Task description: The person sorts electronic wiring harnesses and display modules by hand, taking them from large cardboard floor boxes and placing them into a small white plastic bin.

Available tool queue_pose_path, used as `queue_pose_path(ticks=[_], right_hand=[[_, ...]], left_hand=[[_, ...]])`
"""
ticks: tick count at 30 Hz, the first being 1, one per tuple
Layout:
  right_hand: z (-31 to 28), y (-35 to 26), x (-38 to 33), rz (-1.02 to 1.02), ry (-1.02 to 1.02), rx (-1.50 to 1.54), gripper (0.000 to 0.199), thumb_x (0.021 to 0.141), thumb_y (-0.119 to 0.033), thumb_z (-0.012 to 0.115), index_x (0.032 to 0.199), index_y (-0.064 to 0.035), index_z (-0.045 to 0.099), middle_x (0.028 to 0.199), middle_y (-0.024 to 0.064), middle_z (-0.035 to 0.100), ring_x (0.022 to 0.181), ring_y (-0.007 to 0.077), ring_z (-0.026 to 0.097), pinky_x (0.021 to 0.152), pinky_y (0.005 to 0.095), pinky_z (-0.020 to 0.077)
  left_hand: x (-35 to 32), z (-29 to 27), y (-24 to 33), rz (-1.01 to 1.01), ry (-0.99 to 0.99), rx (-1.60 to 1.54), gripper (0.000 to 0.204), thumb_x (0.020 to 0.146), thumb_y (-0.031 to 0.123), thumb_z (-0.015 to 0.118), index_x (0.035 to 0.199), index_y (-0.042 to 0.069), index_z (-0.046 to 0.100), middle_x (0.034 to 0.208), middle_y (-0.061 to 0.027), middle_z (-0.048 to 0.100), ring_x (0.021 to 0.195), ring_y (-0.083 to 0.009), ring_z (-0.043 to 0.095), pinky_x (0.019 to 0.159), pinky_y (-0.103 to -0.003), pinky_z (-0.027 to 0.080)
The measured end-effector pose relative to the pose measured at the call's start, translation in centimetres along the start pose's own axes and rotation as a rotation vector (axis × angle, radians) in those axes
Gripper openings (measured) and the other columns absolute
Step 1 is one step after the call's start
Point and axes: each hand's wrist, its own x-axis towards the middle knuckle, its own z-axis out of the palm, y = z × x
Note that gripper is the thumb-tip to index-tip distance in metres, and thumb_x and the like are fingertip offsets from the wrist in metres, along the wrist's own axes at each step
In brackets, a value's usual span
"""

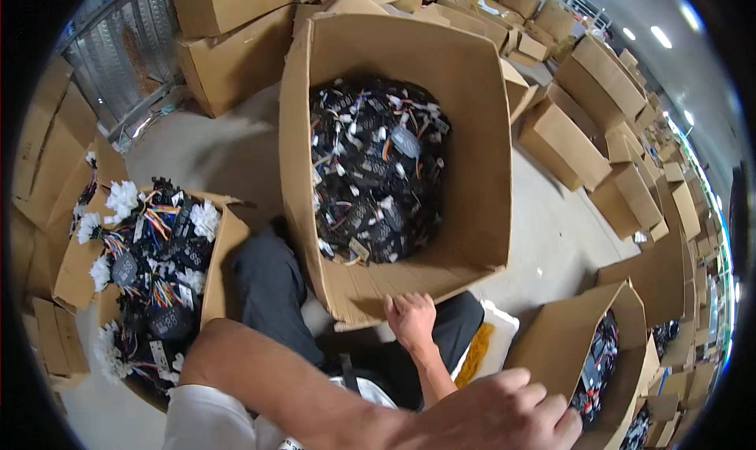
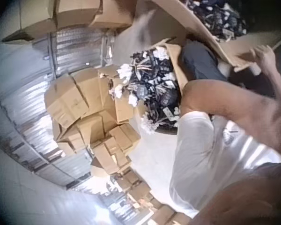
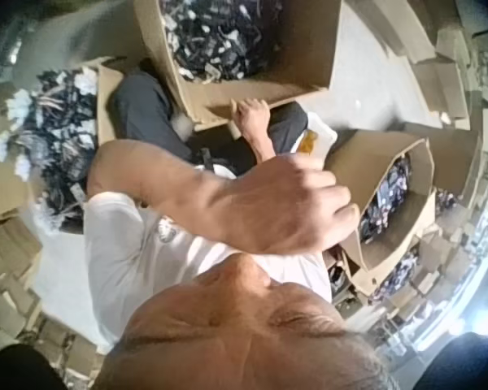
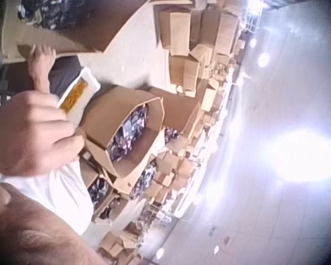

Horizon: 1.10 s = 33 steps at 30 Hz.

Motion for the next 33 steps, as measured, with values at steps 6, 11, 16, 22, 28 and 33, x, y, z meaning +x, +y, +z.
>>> queue_pose_path(ticks=[6, 11, 16, 22, 28, 33], right_hand=[[-1.9, 2.2, 4.8, 0.328, -0.406, 0.136, 0.019, 0.088, -0.021, 0.067, 0.076, -0.0054, 0.064, 0.076, 0.0098, 0.066, 0.076, 0.0284, 0.067, 0.075, 0.0412, 0.0515], [0.7, 9.9, 20.0, 0.178, -0.112, 0.3, 0.023, 0.096, -0.022, 0.063, 0.102, 0.0011, 0.063, 0.094, 0.0153, 0.065, 0.082, 0.0274, 0.064, 0.073, 0.0377, 0.052], [6.6, 19.8, 37.6, 0.426, -0.157, 0.108, 0.05, 0.094, -0.04, 0.067, 0.106, 0.008, 0.061, 0.082, 0.0184, 0.065, 0.073, 0.027, 0.06, 0.071, 0.0408, 0.0491], [15.5, 15.6, 42.2, 0.465, -0.041, 0.949, 0.061, 0.085, -0.026, 0.08, 0.131, 0.0034, 0.052, 0.098, 0.0139, 0.067, 0.087, 0.02, 0.062, 0.079, 0.0367, 0.0528], [23.9, 5.9, 28.1, 0.324, 0.023, 0.593, 0.043, 0.087, -0.007, 0.065, 0.128, 0.0027, 0.053, 0.084, 0.0184, 0.062, 0.074, 0.0265, 0.061, 0.067, 0.0435, 0.0504], [18.9, 6.3, 21.0, 0.176, -0.287, 0.433, 0.039, 0.089, -0.013, 0.069, 0.123, 0.001, 0.055, 0.082, 0.008, 0.063, 0.067, 0.0153, 0.058, 0.06, 0.0325, 0.0481]], left_hand=[[1.3, 5.0, -19.3, -0.179, -0.129, 0.218, 0.009, 0.086, 0.015, 0.06, 0.082, 0.007, 0.06, 0.079, -0.0124, 0.066, 0.07, -0.0281, 0.069, 0.066, -0.041, 0.055], [-4.2, 3.9, -29.3, -0.37, 0.091, 0.182, 0.011, 0.09, 0.018, 0.062, 0.086, 0.008, 0.061, 0.078, -0.0106, 0.066, 0.073, -0.0273, 0.068, 0.068, -0.039, 0.053], [-4.0, 0.1, -28.1, -0.384, 0.193, 0.144, 0.015, 0.09, 0.017, 0.067, 0.084, 0.007, 0.059, 0.071, -0.0077, 0.06, 0.066, -0.0257, 0.064, 0.064, -0.039, 0.051], [-3.8, -2.7, -29.2, -0.463, 0.261, 0.196, 0.014, 0.09, 0.015, 0.067, 0.085, 0.006, 0.058, 0.072, -0.0077, 0.061, 0.066, -0.0255, 0.065, 0.063, -0.038, 0.053], [-3.4, -0.7, -28.1, -0.392, 0.355, 0.1, 0.011, 0.09, 0.014, 0.067, 0.095, 0.005, 0.064, 0.075, -0.0093, 0.063, 0.067, -0.027, 0.066, 0.063, -0.039, 0.053], [-4.6, 0.1, -28.2, -0.454, 0.26, 0.141, 0.014, 0.092, 0.017, 0.064, 0.088, 0.005, 0.06, 0.077, -0.0107, 0.065, 0.07, -0.0294, 0.067, 0.064, -0.04, 0.054]])
